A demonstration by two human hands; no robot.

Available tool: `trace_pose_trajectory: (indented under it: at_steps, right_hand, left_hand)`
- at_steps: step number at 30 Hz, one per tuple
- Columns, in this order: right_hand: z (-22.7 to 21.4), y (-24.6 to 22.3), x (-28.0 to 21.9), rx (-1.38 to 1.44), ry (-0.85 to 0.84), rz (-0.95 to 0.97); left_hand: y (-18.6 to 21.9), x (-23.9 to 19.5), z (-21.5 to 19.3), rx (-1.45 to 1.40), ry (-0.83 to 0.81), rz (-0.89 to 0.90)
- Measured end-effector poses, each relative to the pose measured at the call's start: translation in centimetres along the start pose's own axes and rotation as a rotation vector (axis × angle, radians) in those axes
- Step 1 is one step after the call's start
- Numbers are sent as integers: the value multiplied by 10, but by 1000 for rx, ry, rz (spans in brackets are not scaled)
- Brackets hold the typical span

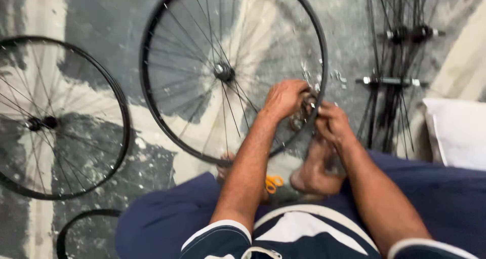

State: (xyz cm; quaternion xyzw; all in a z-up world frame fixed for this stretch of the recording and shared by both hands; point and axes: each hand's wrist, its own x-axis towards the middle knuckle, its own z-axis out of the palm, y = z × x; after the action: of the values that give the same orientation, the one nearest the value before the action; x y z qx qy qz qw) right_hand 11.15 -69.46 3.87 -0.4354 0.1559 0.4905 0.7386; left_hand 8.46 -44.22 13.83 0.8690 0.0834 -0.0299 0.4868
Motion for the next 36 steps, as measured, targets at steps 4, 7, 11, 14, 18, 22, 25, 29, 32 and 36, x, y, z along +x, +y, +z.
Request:
trace_pose_trajectory:
  at_steps: [4, 7, 11, 14, 18, 22, 25, 29, 32, 36]
  right_hand:
    - [20, -6, -2, -4, -32, -78]
    - [31, -8, -12, -9, -19, -85]
    - [43, -9, -18, -86, 73, -139]
    - [43, -6, -22, -116, 154, -219]
    - [40, -3, -22, -139, 96, -275]
    - [41, -2, -25, -236, 152, -286]
    - [43, 0, -24, -343, 196, -300]
    - [43, 1, -21, -411, 204, -313]
    - [43, 2, -20, -435, 212, -316]
    - [44, 1, -20, -442, 211, -309]
  left_hand:
    - [-10, -21, 23, 230, -101, 78]
    - [-12, -25, 21, 249, -56, 137]
    - [0, -36, 25, 273, -43, 85]
    - [-1, -41, 26, 258, -28, 95]
    - [-4, -45, 30, 263, -48, 85]
    - [-4, -46, 30, 269, -78, 56]
    - [-2, -45, 30, 241, -54, 48]
    - [-1, -41, 29, 239, -104, 14]
    - [2, -40, 27, 268, -112, 5]
    - [7, -34, 22, 284, -190, -46]
